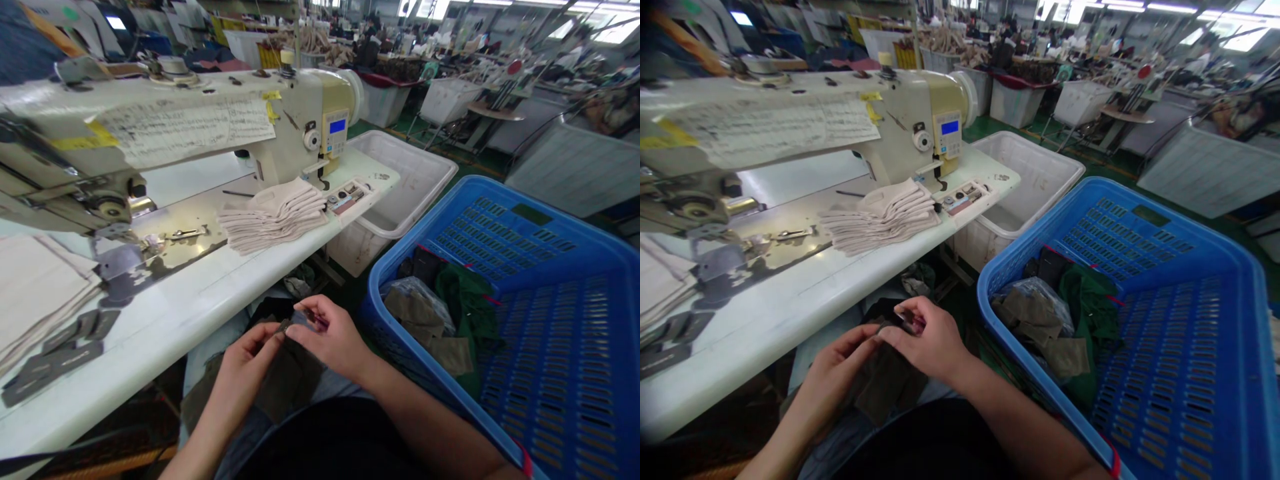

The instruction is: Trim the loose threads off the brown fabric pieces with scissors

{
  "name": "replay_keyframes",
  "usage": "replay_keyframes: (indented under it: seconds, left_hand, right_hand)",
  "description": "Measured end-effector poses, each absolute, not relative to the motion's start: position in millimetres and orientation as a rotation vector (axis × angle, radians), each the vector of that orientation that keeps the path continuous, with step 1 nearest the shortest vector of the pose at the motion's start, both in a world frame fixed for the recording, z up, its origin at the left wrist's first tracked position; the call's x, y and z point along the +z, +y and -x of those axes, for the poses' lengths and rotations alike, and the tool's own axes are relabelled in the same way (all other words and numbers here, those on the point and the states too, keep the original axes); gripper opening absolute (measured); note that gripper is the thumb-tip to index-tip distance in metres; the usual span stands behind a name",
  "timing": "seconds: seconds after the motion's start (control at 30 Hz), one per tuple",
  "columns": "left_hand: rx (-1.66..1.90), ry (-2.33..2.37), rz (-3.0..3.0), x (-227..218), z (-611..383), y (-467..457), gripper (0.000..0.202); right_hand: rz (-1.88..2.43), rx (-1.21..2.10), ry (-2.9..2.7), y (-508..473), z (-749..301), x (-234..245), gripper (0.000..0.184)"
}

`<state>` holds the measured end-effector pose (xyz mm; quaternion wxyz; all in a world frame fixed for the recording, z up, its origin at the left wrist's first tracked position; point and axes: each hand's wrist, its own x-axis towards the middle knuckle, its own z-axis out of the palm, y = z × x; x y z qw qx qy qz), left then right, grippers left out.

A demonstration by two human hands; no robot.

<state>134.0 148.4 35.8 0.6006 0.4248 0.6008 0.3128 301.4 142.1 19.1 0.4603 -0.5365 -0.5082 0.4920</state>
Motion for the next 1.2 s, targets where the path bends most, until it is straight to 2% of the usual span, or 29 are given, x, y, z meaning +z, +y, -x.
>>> replay_keyframes:
  seconds: [0.1, 0.17, 0.27, 0.5, 0.9, 1.2]
  left_hand:
    - [0.706, 1.419, -1.181, 35, -133, 153, 0.031]
    - [0.672, 1.416, -1.296, 34, -133, 154, 0.027]
    - [0.631, 1.397, -1.360, 35, -134, 153, 0.024]
    - [0.736, 1.420, -1.221, 32, -136, 154, 0.035]
    - [0.820, 1.435, -0.954, 32, -130, 157, 0.040]
    - [0.735, 1.616, -1.397, 12, -125, 162, 0.037]
  right_hand:
    - [1.334, 0.871, -1.637, 141, -303, 19, 0.018]
    - [1.275, 0.682, -1.906, 140, -303, 17, 0.018]
    - [1.288, 0.532, -2.099, 140, -301, 14, 0.016]
    - [1.323, 0.933, -1.330, 144, -300, 11, 0.021]
    - [1.485, 0.607, -1.041, 162, -323, -2, 0.021]
    - [1.446, 0.339, -1.151, 157, -328, 10, 0.016]
